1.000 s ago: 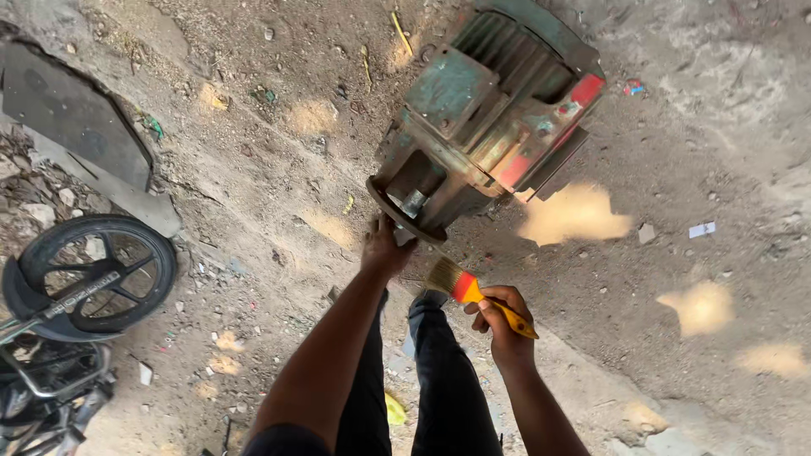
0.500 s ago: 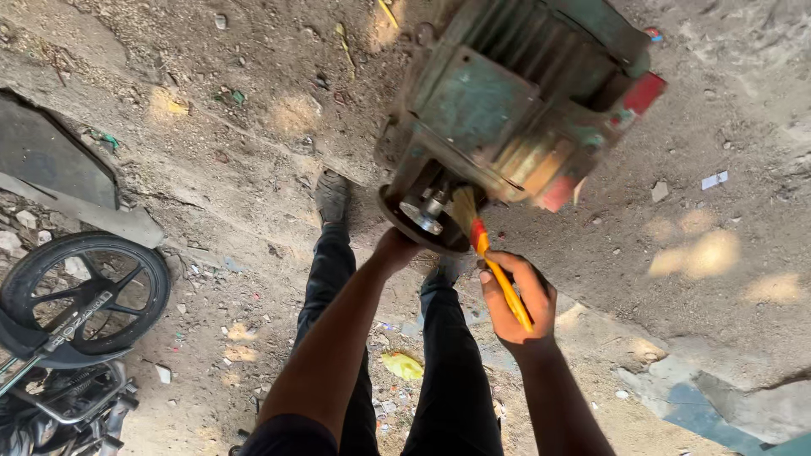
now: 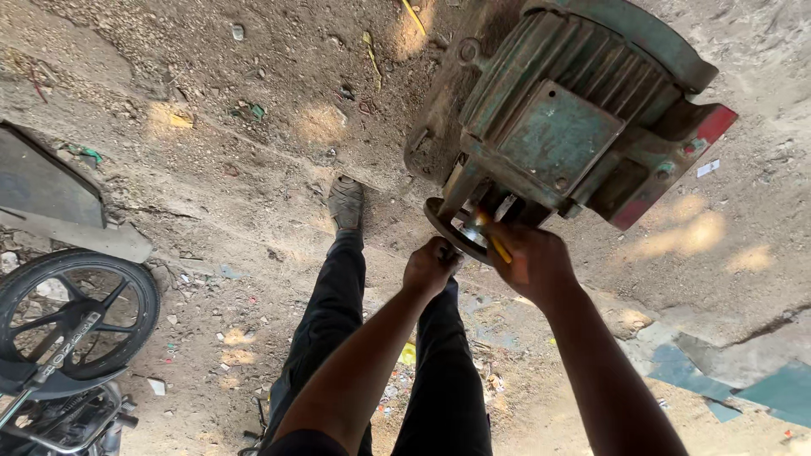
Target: The person uses a brush to clean a large electric motor placed on the ground. They repeatedly brush the shaft, flange, and body of the motor, rotating it to access different sides. The person also briefly picks up and repositions the motor before continuing to brush it.
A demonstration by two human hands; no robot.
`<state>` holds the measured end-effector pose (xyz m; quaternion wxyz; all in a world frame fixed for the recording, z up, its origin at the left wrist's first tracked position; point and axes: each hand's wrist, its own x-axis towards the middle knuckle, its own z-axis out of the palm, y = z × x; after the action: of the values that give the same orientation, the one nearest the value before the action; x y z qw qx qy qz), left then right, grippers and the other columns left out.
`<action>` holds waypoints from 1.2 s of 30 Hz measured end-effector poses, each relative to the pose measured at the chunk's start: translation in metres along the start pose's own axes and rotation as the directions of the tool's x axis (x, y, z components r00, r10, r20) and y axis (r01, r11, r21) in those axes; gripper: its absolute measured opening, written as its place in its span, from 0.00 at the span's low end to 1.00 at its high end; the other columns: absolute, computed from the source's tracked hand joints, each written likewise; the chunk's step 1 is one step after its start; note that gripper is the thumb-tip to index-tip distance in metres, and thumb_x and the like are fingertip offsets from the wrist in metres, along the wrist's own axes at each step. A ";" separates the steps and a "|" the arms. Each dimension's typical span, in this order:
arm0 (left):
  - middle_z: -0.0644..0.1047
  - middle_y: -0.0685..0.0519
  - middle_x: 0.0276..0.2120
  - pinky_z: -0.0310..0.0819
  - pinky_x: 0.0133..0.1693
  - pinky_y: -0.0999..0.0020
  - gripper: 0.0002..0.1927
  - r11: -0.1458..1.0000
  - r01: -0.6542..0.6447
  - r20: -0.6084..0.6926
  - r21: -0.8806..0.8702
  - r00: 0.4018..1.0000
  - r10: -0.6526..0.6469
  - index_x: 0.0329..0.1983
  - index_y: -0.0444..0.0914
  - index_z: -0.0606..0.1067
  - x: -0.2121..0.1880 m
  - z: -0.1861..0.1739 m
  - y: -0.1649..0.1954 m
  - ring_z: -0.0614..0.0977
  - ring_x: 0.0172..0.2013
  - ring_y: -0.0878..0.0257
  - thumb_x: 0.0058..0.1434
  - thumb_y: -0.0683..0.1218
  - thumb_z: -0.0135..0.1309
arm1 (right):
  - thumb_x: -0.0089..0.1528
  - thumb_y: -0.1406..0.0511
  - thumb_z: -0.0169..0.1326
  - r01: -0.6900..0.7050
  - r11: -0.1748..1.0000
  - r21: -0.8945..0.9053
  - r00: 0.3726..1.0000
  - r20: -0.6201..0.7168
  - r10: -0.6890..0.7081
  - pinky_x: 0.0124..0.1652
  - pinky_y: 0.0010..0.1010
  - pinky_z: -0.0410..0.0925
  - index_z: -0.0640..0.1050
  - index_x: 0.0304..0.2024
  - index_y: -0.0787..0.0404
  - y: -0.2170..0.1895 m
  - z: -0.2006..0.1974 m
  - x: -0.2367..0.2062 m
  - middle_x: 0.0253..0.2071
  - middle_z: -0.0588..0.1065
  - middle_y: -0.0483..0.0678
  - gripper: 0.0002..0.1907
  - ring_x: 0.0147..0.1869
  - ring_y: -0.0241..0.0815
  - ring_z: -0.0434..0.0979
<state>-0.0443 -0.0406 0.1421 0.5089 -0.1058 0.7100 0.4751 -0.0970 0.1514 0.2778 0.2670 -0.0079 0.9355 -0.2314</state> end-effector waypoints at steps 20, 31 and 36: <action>0.81 0.52 0.51 0.82 0.43 0.67 0.15 0.883 -0.426 -0.275 0.200 0.840 0.468 0.58 0.40 0.74 0.002 -0.122 0.106 0.85 0.48 0.62 0.68 0.43 0.54 | 0.63 0.69 0.58 -0.218 0.218 0.951 0.720 0.006 0.694 0.37 0.29 0.70 0.80 0.50 0.63 -0.086 0.147 -0.177 0.36 0.78 0.49 0.13 0.37 0.41 0.76; 0.63 0.43 0.70 0.55 0.68 0.42 0.36 -0.114 -0.771 0.373 0.627 0.168 0.913 0.70 0.42 0.67 0.030 -0.008 0.259 0.65 0.69 0.43 0.64 0.60 0.65 | 0.66 0.64 0.56 -0.190 0.752 0.631 0.551 -0.565 0.614 0.52 0.48 0.72 0.72 0.62 0.63 -0.100 0.219 -0.051 0.60 0.74 0.63 0.23 0.57 0.65 0.78; 0.63 0.48 0.70 0.52 0.69 0.45 0.32 -0.153 -0.734 0.352 0.662 0.124 0.928 0.70 0.48 0.67 0.053 -0.007 0.239 0.64 0.68 0.47 0.68 0.61 0.61 | 0.66 0.62 0.57 -0.169 0.725 0.668 0.515 -0.567 0.643 0.51 0.52 0.72 0.70 0.62 0.69 -0.083 0.272 -0.011 0.51 0.76 0.64 0.26 0.53 0.68 0.77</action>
<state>-0.2249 0.0975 0.2343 -0.0297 0.5348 0.7717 0.3430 0.0403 -0.0378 0.1152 -0.1197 0.3964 0.8233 -0.3883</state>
